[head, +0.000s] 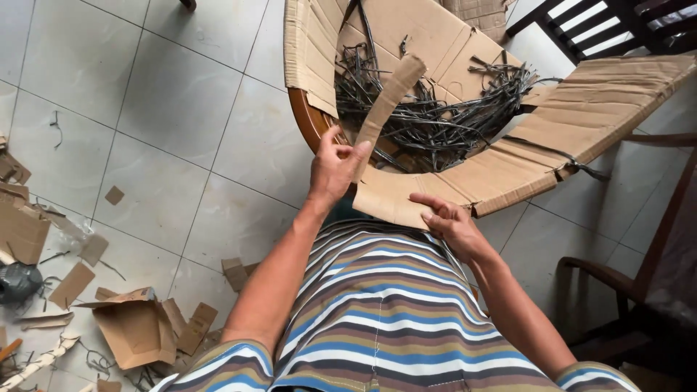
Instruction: Wrapping wooden chair frames with cardboard and securing them with ties for transport or storage.
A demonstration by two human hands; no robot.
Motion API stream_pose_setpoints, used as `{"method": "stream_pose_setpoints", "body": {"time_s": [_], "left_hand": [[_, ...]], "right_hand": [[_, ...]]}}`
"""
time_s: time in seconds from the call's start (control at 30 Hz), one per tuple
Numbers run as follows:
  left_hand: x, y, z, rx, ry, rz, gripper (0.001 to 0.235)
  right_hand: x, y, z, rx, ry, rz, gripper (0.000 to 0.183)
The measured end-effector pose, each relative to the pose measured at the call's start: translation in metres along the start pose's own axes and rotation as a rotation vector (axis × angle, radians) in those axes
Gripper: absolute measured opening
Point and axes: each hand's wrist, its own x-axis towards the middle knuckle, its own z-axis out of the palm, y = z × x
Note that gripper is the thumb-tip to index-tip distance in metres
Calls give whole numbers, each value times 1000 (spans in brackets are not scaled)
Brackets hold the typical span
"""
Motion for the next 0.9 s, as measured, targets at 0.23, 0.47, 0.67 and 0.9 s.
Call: {"method": "stream_pose_setpoints", "body": {"time_s": [0.23, 0.47, 0.67, 0.9], "left_hand": [[-15, -28, -5, -91, 276, 151, 16], [-24, -100, -2, -195, 318, -30, 26], [-15, -91, -1, 68, 439, 183, 28], [32, -14, -8, 447, 285, 968, 35]], "right_hand": [[-11, -16, 1, -64, 1, -15, 55], [-2, 39, -11, -728, 194, 0, 59], [-10, -1, 21, -1268, 178, 332, 59], [-7, -16, 27, -1362, 133, 412, 56]]}}
